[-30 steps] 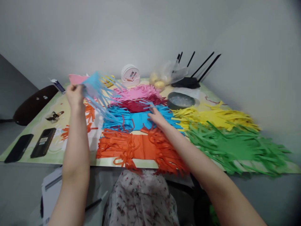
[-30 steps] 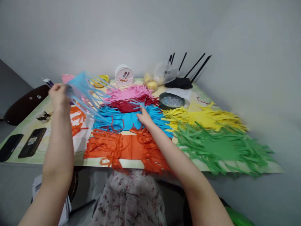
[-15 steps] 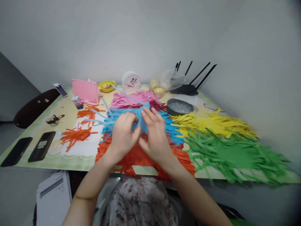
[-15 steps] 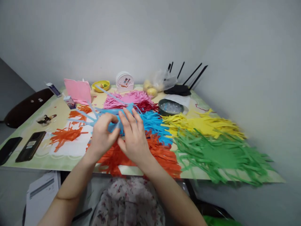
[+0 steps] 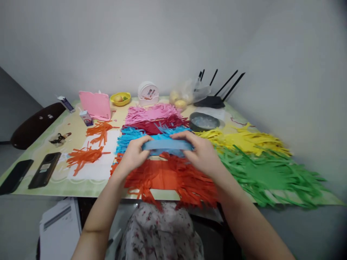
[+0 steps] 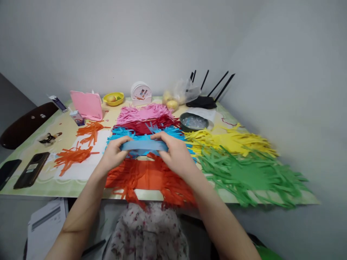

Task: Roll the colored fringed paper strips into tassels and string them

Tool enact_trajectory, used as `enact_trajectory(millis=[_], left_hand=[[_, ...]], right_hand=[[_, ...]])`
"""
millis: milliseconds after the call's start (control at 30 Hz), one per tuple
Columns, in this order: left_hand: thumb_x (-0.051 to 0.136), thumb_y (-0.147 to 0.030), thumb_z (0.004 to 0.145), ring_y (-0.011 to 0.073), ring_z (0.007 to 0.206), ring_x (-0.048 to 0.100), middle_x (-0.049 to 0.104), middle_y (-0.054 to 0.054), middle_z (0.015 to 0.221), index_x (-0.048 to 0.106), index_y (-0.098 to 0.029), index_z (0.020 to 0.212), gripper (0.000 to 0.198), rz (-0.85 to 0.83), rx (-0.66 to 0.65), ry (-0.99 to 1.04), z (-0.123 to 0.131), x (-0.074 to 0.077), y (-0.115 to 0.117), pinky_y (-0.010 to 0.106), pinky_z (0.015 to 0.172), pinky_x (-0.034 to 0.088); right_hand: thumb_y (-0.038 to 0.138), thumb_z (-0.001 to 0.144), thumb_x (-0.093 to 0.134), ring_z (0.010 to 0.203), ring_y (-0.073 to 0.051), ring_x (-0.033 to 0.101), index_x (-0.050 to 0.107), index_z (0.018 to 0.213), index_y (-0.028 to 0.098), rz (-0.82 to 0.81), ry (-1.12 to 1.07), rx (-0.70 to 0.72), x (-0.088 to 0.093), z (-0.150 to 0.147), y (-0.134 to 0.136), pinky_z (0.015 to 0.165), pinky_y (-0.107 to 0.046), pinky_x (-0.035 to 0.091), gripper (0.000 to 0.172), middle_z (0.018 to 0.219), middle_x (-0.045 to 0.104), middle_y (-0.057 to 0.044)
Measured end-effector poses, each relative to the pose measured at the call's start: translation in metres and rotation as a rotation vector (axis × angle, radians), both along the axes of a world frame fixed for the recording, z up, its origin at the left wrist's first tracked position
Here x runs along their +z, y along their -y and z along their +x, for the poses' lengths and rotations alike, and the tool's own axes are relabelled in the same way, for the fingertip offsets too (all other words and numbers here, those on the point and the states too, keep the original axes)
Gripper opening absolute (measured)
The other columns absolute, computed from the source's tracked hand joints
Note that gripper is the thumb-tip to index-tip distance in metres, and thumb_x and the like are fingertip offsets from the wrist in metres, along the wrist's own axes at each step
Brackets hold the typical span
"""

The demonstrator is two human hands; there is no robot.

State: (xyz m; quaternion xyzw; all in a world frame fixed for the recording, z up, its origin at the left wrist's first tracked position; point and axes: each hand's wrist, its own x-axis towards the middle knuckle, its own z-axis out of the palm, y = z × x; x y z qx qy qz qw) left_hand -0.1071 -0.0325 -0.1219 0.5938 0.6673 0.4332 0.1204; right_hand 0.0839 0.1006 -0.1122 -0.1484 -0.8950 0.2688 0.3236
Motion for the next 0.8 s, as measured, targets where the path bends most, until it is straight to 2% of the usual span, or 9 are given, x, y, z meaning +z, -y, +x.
enact_trajectory(millis=[100, 167, 267, 333, 433, 533, 700, 800], left_hand=[[0.047, -0.012, 0.072, 0.0158, 0.074, 0.061, 0.068, 0.001, 0.08, 0.065, -0.015, 0.086, 0.023, 0.018, -0.055, 0.08, -0.004, 0.006, 0.001, 0.024, 0.069, 0.046], [0.048, -0.012, 0.071, 0.0174, 0.081, 0.063, 0.07, 0.003, 0.087, 0.066, -0.015, 0.089, 0.026, 0.027, -0.081, 0.143, -0.006, 0.01, 0.001, 0.025, 0.073, 0.048], [0.053, -0.018, 0.075, 0.0193, 0.085, 0.064, 0.072, 0.005, 0.091, 0.069, -0.015, 0.092, 0.024, 0.014, -0.085, 0.261, -0.006, 0.012, 0.001, 0.026, 0.073, 0.049], [0.054, -0.02, 0.076, 0.0197, 0.084, 0.065, 0.073, 0.006, 0.091, 0.071, -0.015, 0.092, 0.024, 0.002, -0.08, 0.322, -0.005, 0.013, 0.001, 0.026, 0.072, 0.049], [0.054, -0.014, 0.071, 0.0201, 0.087, 0.066, 0.074, 0.005, 0.095, 0.073, -0.017, 0.096, 0.031, 0.006, -0.092, 0.356, -0.004, 0.014, 0.004, 0.027, 0.075, 0.05], [0.053, -0.011, 0.069, 0.0197, 0.084, 0.067, 0.075, 0.005, 0.095, 0.076, -0.019, 0.096, 0.036, -0.027, -0.109, 0.404, -0.005, 0.014, 0.008, 0.027, 0.071, 0.051], [0.048, -0.007, 0.061, 0.019, 0.08, 0.065, 0.073, 0.007, 0.087, 0.079, -0.02, 0.077, 0.038, -0.047, -0.183, 0.411, -0.009, 0.01, 0.015, 0.027, 0.066, 0.051], [0.049, -0.007, 0.064, 0.0182, 0.079, 0.065, 0.07, 0.008, 0.088, 0.078, -0.02, 0.07, 0.032, -0.053, -0.235, 0.354, -0.011, 0.014, 0.019, 0.028, 0.066, 0.052]], right_hand=[[0.009, 0.07, 0.045, 0.064, -0.016, 0.06, 0.062, 0.095, 0.02, -0.15, 0.062, 0.069, 0.006, 0.002, -0.008, 0.062, -0.026, 0.045, 0.032, 0.077, 0.067, 0.0], [0.011, 0.073, 0.046, 0.063, -0.015, 0.059, 0.062, 0.096, 0.019, -0.241, 0.016, 0.085, 0.006, 0.002, -0.011, 0.061, -0.025, 0.045, 0.03, 0.075, 0.065, 0.001], [0.012, 0.071, 0.051, 0.072, -0.017, 0.062, 0.061, 0.113, 0.02, -0.37, -0.007, 0.152, 0.006, 0.001, -0.011, 0.062, -0.026, 0.047, 0.045, 0.09, 0.068, -0.002], [0.012, 0.069, 0.054, 0.08, -0.019, 0.065, 0.063, 0.117, 0.02, -0.397, 0.01, 0.196, 0.005, 0.001, -0.009, 0.066, -0.027, 0.049, 0.05, 0.101, 0.07, -0.004], [0.015, 0.072, 0.056, 0.087, -0.021, 0.066, 0.071, 0.108, 0.021, -0.412, -0.038, 0.205, 0.002, 0.001, -0.008, 0.074, -0.03, 0.05, 0.04, 0.104, 0.073, -0.004], [0.018, 0.074, 0.06, 0.084, -0.021, 0.067, 0.077, 0.097, 0.022, -0.497, -0.064, 0.195, -0.002, 0.003, -0.009, 0.074, -0.03, 0.05, 0.029, 0.095, 0.075, -0.003], [0.017, 0.073, 0.06, 0.071, -0.017, 0.063, 0.081, 0.078, 0.022, -0.621, -0.087, 0.273, -0.006, 0.005, -0.01, 0.06, -0.026, 0.046, 0.022, 0.083, 0.073, -0.005], [0.012, 0.072, 0.058, 0.064, -0.013, 0.059, 0.08, 0.069, 0.022, -0.645, -0.085, 0.353, -0.005, 0.006, -0.012, 0.054, -0.023, 0.043, 0.024, 0.083, 0.069, -0.005]])
